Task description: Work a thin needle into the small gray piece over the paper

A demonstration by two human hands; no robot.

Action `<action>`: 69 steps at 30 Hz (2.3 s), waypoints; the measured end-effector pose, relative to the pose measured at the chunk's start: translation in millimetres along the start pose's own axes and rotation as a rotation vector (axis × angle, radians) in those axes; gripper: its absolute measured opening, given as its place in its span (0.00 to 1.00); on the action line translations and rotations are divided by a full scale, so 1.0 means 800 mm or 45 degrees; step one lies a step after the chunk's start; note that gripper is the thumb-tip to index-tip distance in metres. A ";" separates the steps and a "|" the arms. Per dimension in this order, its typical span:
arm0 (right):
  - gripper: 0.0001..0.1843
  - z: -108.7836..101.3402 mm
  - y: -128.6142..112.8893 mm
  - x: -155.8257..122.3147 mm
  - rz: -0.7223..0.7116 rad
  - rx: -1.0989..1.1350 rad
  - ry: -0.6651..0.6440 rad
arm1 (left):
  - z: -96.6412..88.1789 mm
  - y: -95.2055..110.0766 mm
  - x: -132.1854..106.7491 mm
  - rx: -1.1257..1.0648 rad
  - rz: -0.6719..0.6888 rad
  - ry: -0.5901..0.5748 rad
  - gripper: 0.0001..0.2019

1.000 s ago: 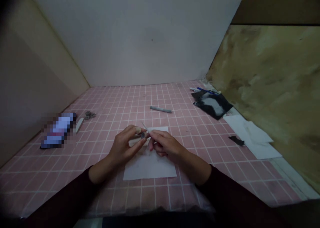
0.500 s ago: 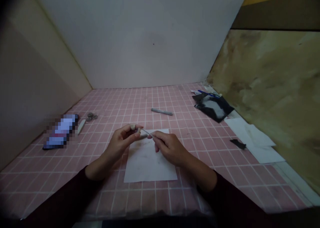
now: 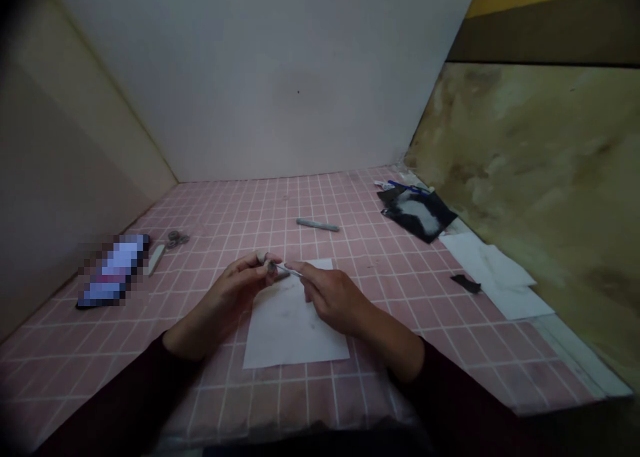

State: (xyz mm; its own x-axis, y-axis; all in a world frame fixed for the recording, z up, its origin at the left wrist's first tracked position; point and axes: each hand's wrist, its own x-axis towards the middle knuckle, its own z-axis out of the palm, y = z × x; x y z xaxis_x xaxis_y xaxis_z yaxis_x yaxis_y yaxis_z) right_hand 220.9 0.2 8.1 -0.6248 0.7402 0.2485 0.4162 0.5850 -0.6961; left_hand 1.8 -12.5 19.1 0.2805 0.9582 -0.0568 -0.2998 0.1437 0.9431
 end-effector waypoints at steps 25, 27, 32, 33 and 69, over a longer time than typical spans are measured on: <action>0.30 -0.013 -0.001 0.006 -0.076 -0.117 -0.121 | -0.012 -0.016 0.008 0.153 0.036 -0.023 0.11; 0.30 -0.019 -0.002 0.008 -0.091 -0.172 -0.188 | -0.013 -0.018 0.008 0.225 0.045 -0.050 0.11; 0.33 -0.014 -0.007 0.005 -0.087 -0.595 -0.112 | -0.021 -0.023 0.012 0.326 0.042 -0.108 0.12; 0.33 -0.010 -0.007 0.005 -0.078 -0.580 -0.076 | -0.022 -0.024 0.012 0.344 0.065 -0.100 0.12; 0.26 0.002 0.005 0.003 -0.024 0.047 -0.077 | -0.018 -0.011 0.006 0.512 0.093 -0.151 0.10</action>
State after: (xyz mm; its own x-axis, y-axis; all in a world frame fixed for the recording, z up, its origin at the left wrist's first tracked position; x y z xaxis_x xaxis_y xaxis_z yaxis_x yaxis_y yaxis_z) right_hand 220.4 3.7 4.8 -0.6714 0.7073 0.2214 0.3803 0.5852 -0.7162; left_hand -7.4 -5.7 5.7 0.3820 0.9236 0.0308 0.0503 -0.0540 0.9973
